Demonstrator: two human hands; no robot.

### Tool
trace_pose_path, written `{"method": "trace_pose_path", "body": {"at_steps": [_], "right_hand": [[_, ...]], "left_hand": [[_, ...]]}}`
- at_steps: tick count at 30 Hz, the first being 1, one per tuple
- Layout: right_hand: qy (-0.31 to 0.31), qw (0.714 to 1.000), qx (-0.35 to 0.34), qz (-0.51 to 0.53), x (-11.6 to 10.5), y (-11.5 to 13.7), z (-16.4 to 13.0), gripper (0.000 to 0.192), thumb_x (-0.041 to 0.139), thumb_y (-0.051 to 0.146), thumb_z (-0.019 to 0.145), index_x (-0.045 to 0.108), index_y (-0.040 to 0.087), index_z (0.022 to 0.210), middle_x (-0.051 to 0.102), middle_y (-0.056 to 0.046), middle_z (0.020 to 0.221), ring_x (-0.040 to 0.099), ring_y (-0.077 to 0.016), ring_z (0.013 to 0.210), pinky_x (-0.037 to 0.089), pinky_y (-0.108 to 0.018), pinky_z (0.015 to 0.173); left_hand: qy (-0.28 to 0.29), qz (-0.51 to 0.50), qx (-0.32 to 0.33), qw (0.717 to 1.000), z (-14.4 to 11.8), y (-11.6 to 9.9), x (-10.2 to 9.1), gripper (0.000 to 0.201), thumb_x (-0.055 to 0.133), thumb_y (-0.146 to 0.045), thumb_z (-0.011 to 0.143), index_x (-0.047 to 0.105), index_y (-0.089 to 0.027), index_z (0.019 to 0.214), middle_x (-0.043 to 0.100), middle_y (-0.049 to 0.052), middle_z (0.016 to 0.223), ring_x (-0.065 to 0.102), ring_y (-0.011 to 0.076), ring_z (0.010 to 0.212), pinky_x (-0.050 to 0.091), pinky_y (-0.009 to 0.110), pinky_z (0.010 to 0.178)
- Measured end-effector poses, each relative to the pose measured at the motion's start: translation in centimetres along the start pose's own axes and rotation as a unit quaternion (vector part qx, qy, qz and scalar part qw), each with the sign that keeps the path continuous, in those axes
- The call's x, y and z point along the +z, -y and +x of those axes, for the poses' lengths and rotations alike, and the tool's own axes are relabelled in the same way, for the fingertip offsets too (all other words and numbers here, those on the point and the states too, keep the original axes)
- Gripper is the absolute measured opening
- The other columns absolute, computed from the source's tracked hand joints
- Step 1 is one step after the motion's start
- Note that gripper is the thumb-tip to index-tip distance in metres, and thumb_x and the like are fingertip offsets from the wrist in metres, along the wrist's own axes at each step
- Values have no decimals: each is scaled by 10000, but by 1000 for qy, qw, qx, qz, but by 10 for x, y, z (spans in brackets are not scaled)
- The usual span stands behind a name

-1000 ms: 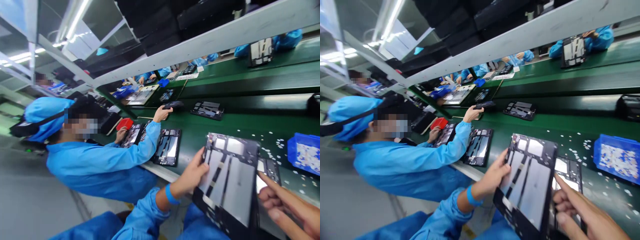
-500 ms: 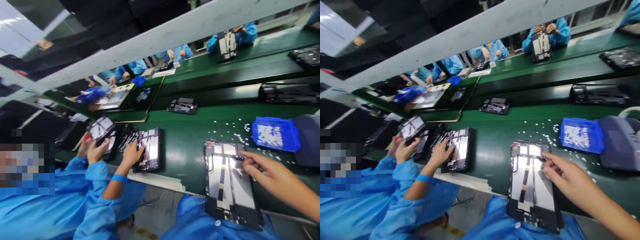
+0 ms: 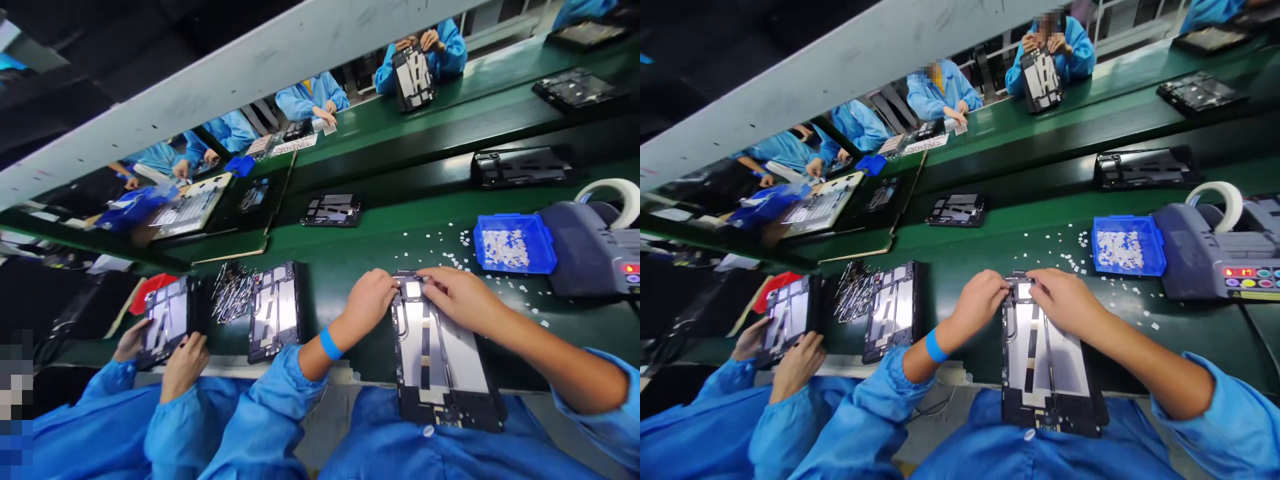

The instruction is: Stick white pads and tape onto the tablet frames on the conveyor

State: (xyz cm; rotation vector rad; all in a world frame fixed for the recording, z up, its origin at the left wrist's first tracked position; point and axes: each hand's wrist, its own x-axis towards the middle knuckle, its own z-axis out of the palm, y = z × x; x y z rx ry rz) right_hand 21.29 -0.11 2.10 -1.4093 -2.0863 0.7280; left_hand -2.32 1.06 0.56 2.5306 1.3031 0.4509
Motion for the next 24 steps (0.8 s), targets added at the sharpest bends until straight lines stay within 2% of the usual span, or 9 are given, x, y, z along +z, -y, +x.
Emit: {"method": "trace_pose_path", "body": {"at_steps": [4, 9, 12, 15, 18, 21, 24], "right_hand": [[31, 999, 8, 23, 15, -3, 15, 372, 505, 234, 978, 772, 220, 1237, 792, -82, 1168, 739, -245, 1067, 558, -377, 959], [70, 998, 2, -1, 23, -6, 35, 376, 488, 183, 976, 788, 211, 1202, 783, -92, 1208, 721, -265, 1114, 535, -388, 990], [81, 996, 15, 15, 22, -4, 38, 353, 507, 199, 973, 795, 219, 1174, 787, -88, 1192, 719, -264, 1101, 527, -378, 965], [116, 987, 19, 106, 22, 1, 37, 307, 524, 227, 968, 800, 242, 1101, 799, -47, 1132, 724, -223, 1023, 519, -330, 878], [148, 972, 49, 175, 24, 6, 34, 234, 549, 256, 934, 781, 228, 927, 774, -5, 862, 672, -167, 763, 456, -274, 667], [118, 971, 90, 187, 25, 9, 29, 196, 567, 271, 896, 738, 207, 824, 695, 19, 695, 589, -141, 632, 380, -257, 578], [88, 980, 75, 165, 25, 12, 24, 177, 571, 254, 886, 726, 211, 812, 700, 23, 708, 597, -139, 647, 387, -258, 603]], "left_hand": [[-68, -82, 3, 994, -7, 10, 11, 136, 553, -161, 1026, 679, -208, 1006, 689, 67, 1018, 647, 211, 991, 545, 334, 889], [-69, -93, -14, 993, -5, 11, 16, 219, 575, -164, 1014, 670, -217, 1205, 687, 68, 1033, 655, 213, 972, 561, 343, 873], [-93, -121, 7, 988, -6, 11, 15, 204, 556, -141, 1013, 709, -227, 1116, 670, 57, 1008, 652, 196, 978, 561, 323, 866], [-142, -157, 37, 977, -8, 9, 18, 204, 571, -111, 989, 730, -232, 1027, 651, 61, 1066, 645, 186, 1020, 558, 314, 873], [-181, -195, 50, 963, -11, 4, 20, 191, 607, -98, 961, 737, -236, 978, 641, 63, 1102, 646, 183, 1037, 554, 314, 881], [-171, -249, -15, 953, -15, -4, 19, 271, 655, -108, 922, 723, -248, 1144, 669, 66, 1107, 653, 184, 1001, 550, 316, 869], [-128, -300, -118, 938, -22, -14, 14, 416, 750, -155, 850, 687, -225, 1255, 727, 58, 1075, 659, 173, 894, 537, 292, 796]]}}
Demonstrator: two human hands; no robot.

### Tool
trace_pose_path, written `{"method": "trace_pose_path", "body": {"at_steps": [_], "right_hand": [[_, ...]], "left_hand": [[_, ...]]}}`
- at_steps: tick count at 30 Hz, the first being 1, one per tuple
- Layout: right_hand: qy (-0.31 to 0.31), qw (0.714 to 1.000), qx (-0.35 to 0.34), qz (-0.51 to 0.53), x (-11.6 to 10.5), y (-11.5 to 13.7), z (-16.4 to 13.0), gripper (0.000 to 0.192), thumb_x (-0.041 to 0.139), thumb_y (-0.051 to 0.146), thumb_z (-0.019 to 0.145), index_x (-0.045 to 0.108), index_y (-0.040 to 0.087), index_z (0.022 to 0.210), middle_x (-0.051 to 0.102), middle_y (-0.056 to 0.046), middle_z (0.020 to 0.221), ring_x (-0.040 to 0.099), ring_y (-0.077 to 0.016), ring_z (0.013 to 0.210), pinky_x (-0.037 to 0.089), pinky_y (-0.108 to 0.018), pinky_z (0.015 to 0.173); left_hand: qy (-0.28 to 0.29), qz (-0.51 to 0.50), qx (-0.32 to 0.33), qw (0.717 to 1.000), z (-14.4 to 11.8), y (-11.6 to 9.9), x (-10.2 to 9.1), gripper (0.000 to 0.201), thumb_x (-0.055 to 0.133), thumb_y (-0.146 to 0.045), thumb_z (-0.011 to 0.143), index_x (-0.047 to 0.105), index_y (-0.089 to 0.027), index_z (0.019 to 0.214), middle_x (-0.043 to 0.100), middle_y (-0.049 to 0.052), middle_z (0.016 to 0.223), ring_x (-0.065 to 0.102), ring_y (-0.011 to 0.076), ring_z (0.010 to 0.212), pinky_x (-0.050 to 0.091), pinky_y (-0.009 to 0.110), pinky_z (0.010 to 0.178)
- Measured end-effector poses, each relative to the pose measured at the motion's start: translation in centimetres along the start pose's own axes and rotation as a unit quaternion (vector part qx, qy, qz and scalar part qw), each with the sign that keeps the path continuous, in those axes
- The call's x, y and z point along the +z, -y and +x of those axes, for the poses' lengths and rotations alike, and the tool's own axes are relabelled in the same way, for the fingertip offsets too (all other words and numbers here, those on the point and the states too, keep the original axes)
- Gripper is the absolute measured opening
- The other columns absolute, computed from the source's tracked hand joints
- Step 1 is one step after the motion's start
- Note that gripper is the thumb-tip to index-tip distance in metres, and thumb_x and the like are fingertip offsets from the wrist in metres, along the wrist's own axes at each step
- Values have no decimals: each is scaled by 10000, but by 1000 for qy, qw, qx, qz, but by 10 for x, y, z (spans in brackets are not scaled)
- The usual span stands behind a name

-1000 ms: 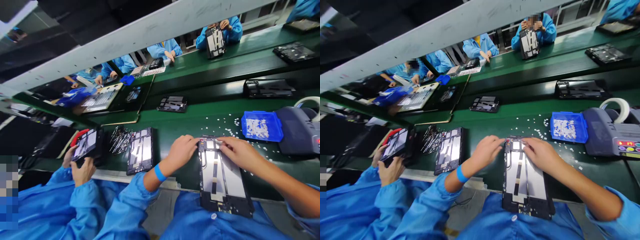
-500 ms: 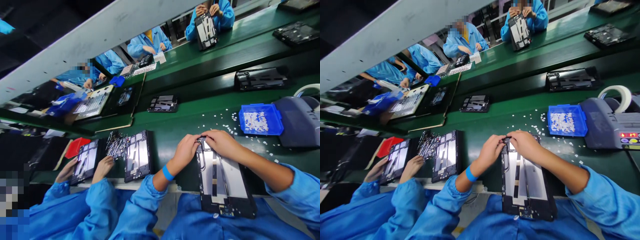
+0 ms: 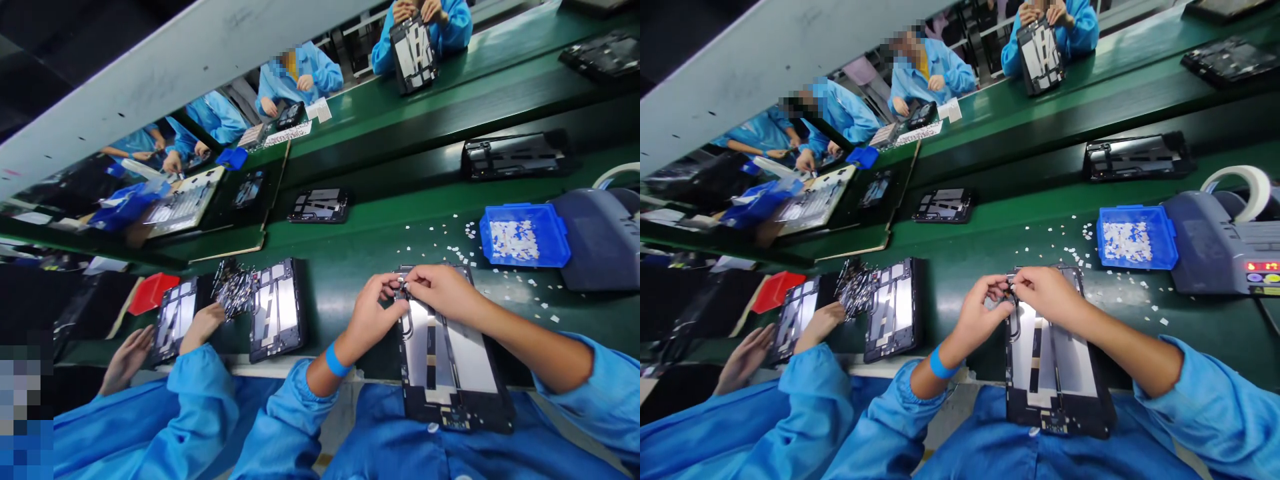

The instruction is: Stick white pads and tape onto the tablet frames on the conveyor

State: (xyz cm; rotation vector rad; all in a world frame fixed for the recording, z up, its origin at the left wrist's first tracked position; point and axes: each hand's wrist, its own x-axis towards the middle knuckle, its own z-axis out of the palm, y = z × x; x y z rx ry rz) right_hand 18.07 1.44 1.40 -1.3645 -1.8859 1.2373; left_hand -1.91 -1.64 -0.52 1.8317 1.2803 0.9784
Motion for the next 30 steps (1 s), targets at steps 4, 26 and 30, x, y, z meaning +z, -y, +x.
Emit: {"method": "trace_pose_path", "body": {"at_steps": [4, 26, 30], "right_hand": [[-47, 996, -42, -60, 6, 1, -8, 131, 606, 231, 888, 702, 214, 801, 711, 9, 757, 640, -157, 710, 415, -266, 641], [-188, 958, -120, -180, 12, -2, -23, 172, 565, 166, 867, 627, 222, 717, 676, -16, 727, 620, -170, 706, 409, -287, 671], [-236, 935, -1, -266, -54, -23, -34, 141, 576, 225, 875, 651, 220, 756, 700, -68, 810, 609, -198, 748, 370, -312, 660]], "left_hand": [[-16, -8, -95, 995, -5, -14, 0, 147, 685, -220, 906, 771, -200, 1024, 778, 37, 919, 670, 158, 782, 514, 272, 728], [-26, -59, -164, 984, -8, -21, 3, 93, 759, -284, 845, 807, -208, 869, 798, 35, 825, 693, 172, 728, 525, 277, 672], [-31, -154, -206, 966, 2, -11, 5, 115, 771, -288, 808, 769, -180, 847, 770, 34, 816, 675, 157, 744, 523, 259, 688]]}}
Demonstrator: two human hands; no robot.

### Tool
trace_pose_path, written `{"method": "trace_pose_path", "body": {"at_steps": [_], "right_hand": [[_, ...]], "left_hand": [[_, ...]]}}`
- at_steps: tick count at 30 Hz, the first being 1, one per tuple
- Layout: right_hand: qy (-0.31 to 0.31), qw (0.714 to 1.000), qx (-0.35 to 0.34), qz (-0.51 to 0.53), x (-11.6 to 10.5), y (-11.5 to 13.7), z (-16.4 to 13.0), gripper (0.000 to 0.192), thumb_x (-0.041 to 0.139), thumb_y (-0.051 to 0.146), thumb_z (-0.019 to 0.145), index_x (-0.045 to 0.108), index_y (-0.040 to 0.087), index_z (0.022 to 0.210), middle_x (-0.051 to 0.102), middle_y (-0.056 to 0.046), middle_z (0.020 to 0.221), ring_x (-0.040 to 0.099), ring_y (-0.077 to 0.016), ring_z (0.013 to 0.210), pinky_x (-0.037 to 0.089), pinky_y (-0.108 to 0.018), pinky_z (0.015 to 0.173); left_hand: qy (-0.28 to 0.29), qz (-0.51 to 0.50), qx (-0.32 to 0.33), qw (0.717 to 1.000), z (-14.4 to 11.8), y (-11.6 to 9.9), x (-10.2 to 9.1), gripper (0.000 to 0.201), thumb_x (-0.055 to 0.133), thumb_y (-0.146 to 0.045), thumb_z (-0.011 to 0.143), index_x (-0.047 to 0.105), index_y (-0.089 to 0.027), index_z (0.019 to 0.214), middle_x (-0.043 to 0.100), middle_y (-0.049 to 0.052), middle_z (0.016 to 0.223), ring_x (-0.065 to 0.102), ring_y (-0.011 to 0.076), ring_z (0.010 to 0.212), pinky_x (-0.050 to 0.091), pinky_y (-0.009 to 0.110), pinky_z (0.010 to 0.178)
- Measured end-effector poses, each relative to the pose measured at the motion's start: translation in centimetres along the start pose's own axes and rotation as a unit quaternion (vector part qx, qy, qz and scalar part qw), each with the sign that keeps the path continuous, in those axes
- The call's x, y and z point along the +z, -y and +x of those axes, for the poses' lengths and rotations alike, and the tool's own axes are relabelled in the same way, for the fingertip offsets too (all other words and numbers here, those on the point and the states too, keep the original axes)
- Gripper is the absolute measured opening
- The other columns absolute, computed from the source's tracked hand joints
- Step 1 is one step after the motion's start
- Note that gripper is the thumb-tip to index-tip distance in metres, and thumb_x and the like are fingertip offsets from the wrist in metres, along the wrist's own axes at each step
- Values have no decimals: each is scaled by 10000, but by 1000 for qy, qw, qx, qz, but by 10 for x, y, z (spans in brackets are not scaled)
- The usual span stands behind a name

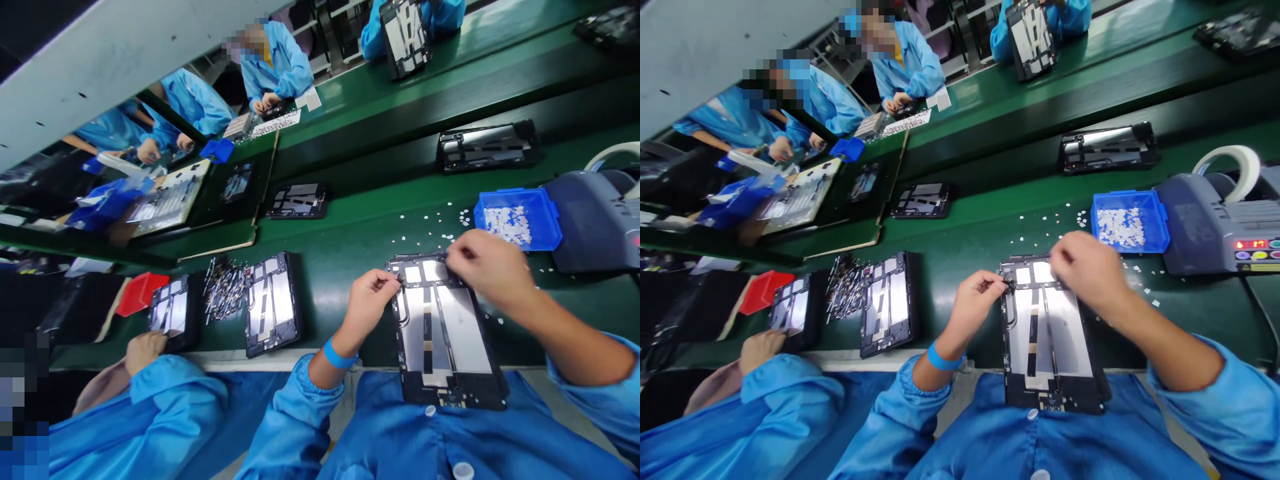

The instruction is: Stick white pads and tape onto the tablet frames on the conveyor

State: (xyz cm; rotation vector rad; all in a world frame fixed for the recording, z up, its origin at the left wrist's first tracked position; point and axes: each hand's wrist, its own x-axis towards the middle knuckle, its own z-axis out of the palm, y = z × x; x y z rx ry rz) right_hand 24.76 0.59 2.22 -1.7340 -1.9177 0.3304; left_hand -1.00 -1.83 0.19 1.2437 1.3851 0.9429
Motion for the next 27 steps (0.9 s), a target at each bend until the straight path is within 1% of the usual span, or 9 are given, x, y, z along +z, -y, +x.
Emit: {"method": "trace_pose_path", "body": {"at_steps": [1, 3, 5, 7, 9, 12, 15, 23, 27], "right_hand": [[-7, 997, 48, -65, -13, -19, 4, 148, 587, 260, 891, 664, 215, 773, 701, -93, 820, 599, -210, 737, 344, -325, 638], [-3, 971, 143, -191, -33, -52, 8, 197, 600, 324, 918, 687, 199, 793, 692, -141, 804, 574, -228, 688, 276, -351, 592], [-8, 967, 129, -220, -39, -65, 6, 192, 590, 304, 930, 720, 183, 856, 710, -174, 876, 609, -252, 745, 303, -361, 600], [-12, 989, 23, -143, -29, -50, -2, 178, 575, 244, 929, 741, 182, 938, 735, -161, 979, 659, -264, 874, 405, -357, 685], [19, 996, -82, -29, -7, -16, -12, 178, 571, 230, 941, 745, 197, 947, 749, -111, 973, 678, -250, 928, 465, -348, 799], [78, 987, -134, 49, 29, 38, -21, 228, 548, 273, 1001, 741, 201, 902, 738, -73, 895, 671, -229, 877, 473, -340, 822], [92, 987, -118, 60, 48, 62, -20, 231, 561, 276, 1003, 742, 201, 880, 731, -63, 864, 659, -215, 829, 455, -323, 774], [76, 992, -21, 95, 54, 66, -20, 161, 578, 205, 870, 701, 220, 767, 713, -42, 774, 639, -202, 757, 389, -303, 676], [96, 983, 27, 154, 55, 67, -16, 112, 579, 209, 797, 628, 227, 698, 682, -14, 692, 608, -180, 675, 365, -293, 624]], "left_hand": [[1, -17, -3, 1000, 3, 1, 0, 113, 770, -280, 806, 760, -177, 850, 769, 36, 836, 678, 155, 767, 525, 260, 712], [6, -42, -7, 999, 6, 4, 0, 116, 766, -274, 814, 740, -171, 861, 768, 43, 866, 684, 153, 804, 527, 264, 755], [11, -58, -16, 998, 8, 5, 1, 127, 761, -282, 830, 716, -168, 865, 766, 49, 871, 691, 153, 818, 524, 267, 772], [8, -70, -23, 997, 8, 6, 3, 141, 761, -292, 836, 695, -170, 860, 766, 54, 877, 700, 156, 829, 522, 268, 775], [0, -72, -21, 997, 7, 6, 6, 151, 766, -296, 831, 683, -172, 852, 764, 53, 877, 703, 158, 831, 523, 268, 773], [-9, -61, -11, 998, 5, 4, 8, 145, 767, -288, 823, 683, -173, 848, 748, 37, 839, 688, 148, 789, 523, 266, 750], [-26, -48, 3, 998, 1, 4, 9, 117, 750, -274, 826, 697, -172, 849, 745, 29, 826, 681, 142, 767, 529, 267, 743], [-75, 19, 53, 996, -11, 7, 15, 62, 725, -253, 844, 742, -193, 845, 786, 35, 863, 728, 182, 830, 560, 311, 788], [-85, 37, 80, 992, -14, 9, 16, 36, 721, -235, 839, 739, -205, 833, 795, 40, 894, 742, 193, 877, 564, 329, 842]]}}
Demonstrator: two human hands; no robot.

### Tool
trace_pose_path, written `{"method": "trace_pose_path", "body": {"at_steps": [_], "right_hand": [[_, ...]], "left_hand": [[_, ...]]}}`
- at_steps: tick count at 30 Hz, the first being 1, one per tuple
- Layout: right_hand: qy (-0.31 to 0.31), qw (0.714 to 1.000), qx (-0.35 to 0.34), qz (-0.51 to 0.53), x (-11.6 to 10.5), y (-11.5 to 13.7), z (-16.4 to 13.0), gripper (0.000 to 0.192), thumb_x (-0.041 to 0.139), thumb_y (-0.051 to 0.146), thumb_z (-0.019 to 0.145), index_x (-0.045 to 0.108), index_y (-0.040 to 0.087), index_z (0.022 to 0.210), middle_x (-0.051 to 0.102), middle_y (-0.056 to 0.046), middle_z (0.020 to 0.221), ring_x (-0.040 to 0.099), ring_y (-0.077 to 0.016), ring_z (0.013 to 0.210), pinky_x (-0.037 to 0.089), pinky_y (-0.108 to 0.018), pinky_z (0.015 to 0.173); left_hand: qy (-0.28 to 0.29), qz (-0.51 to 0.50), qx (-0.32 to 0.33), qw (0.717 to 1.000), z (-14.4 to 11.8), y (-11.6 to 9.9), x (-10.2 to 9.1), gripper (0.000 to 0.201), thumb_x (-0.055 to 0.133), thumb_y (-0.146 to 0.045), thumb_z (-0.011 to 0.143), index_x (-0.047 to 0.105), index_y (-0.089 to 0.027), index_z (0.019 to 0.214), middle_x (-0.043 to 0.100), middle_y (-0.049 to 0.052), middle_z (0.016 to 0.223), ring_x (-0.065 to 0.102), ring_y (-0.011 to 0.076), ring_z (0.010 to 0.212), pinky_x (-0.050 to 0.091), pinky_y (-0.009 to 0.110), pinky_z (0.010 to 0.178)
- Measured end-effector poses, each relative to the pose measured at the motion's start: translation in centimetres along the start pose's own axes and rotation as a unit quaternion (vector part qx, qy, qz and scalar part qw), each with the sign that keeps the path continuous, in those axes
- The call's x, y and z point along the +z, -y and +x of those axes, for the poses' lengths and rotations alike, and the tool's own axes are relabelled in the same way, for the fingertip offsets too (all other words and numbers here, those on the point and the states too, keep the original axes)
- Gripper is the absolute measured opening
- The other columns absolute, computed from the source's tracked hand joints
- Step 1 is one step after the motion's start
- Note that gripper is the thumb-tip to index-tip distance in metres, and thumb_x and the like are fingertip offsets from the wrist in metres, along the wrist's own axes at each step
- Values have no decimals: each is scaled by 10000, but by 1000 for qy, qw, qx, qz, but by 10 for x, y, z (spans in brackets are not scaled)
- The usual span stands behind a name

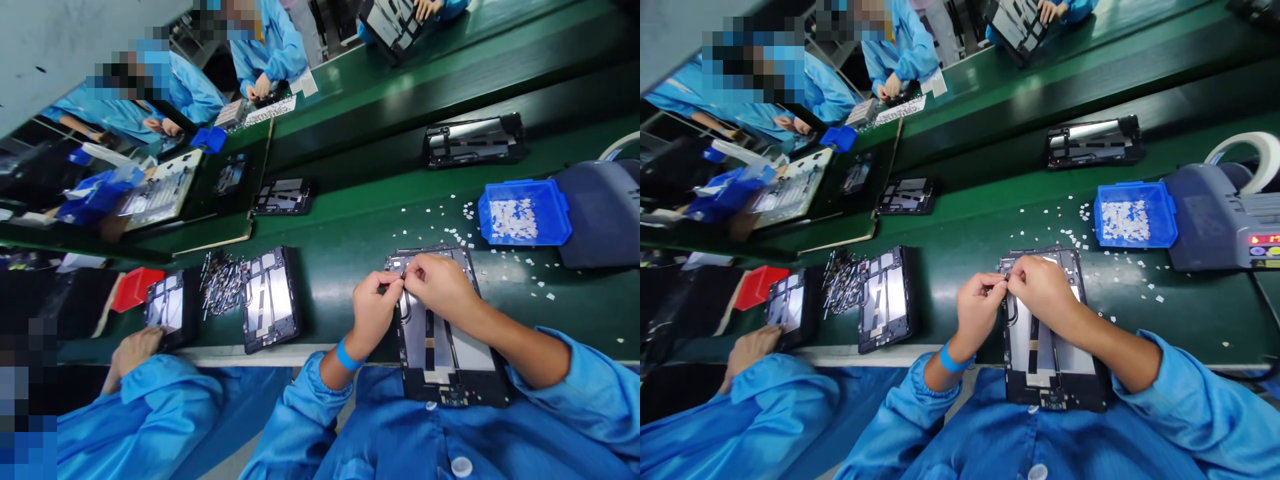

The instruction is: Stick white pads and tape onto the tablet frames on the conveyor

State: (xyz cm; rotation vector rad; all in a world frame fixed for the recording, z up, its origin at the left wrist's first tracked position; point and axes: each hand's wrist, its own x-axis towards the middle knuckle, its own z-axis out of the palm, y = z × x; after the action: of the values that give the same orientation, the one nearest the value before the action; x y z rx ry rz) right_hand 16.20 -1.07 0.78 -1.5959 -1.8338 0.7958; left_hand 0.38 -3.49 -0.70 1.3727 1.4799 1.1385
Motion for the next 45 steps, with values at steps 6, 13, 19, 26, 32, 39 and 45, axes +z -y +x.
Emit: {"method": "trace_pose_path", "body": {"at_steps": [6, 13, 19, 26, 32, 39, 45], "right_hand": [[-52, 999, 15, 1, -38, -19, 2, 99, 575, 226, 818, 645, 222, 749, 678, -11, 708, 604, -177, 674, 385, -300, 640], [-7, 996, -80, -29, -35, -13, -10, 167, 577, 275, 910, 708, 220, 824, 725, -37, 799, 653, -191, 755, 443, -300, 711], [-8, 993, -84, -85, 5, -5, -8, 162, 557, 213, 887, 673, 216, 774, 695, -49, 774, 627, -201, 750, 397, -307, 691], [-75, 993, 16, -93, -66, -38, 9, 83, 609, 204, 819, 665, 227, 761, 694, -34, 775, 603, -190, 708, 379, -307, 662], [-73, 957, 129, -248, -133, -68, 12, 194, 609, 315, 916, 673, 244, 748, 673, -66, 720, 542, -195, 630, 323, -348, 624], [115, 987, 17, -113, -48, 0, 33, 245, 611, 363, 904, 771, 235, 770, 762, -35, 785, 641, -194, 707, 385, -309, 627], [154, 969, 45, -186, -27, 9, 52, 283, 583, 355, 880, 712, 222, 666, 700, -31, 674, 551, -170, 607, 327, -303, 587]], "left_hand": [[22, -83, -89, 992, 4, 7, -1, 111, 751, -292, 844, 730, -183, 857, 788, 58, 892, 718, 178, 832, 539, 297, 776], [24, -90, -85, 992, 4, 5, 2, 141, 761, -318, 846, 724, -184, 861, 779, 51, 889, 713, 173, 842, 540, 299, 807], [18, -50, -64, 997, 1, 1, 1, 96, 751, -284, 827, 746, -189, 841, 782, 37, 852, 711, 174, 798, 547, 298, 764], [21, -69, -83, 994, 5, 2, 0, 113, 750, -288, 840, 758, -179, 868, 793, 55, 878, 719, 182, 821, 551, 301, 773], [73, -8, -30, 997, 7, -8, -23, 140, 679, -254, 899, 794, -206, 961, 806, 54, 939, 718, 183, 830, 557, 295, 760], [99, 247, 221, 938, 32, 2, -54, 185, 612, -189, 980, 771, -216, 1071, 798, 61, 1053, 721, 216, 989, 549, 364, 901], [163, 369, 324, 856, 36, 13, -51, 308, 537, -220, 1050, 689, -181, 1316, 768, 90, 1205, 695, 237, 1065, 546, 401, 924]]}}
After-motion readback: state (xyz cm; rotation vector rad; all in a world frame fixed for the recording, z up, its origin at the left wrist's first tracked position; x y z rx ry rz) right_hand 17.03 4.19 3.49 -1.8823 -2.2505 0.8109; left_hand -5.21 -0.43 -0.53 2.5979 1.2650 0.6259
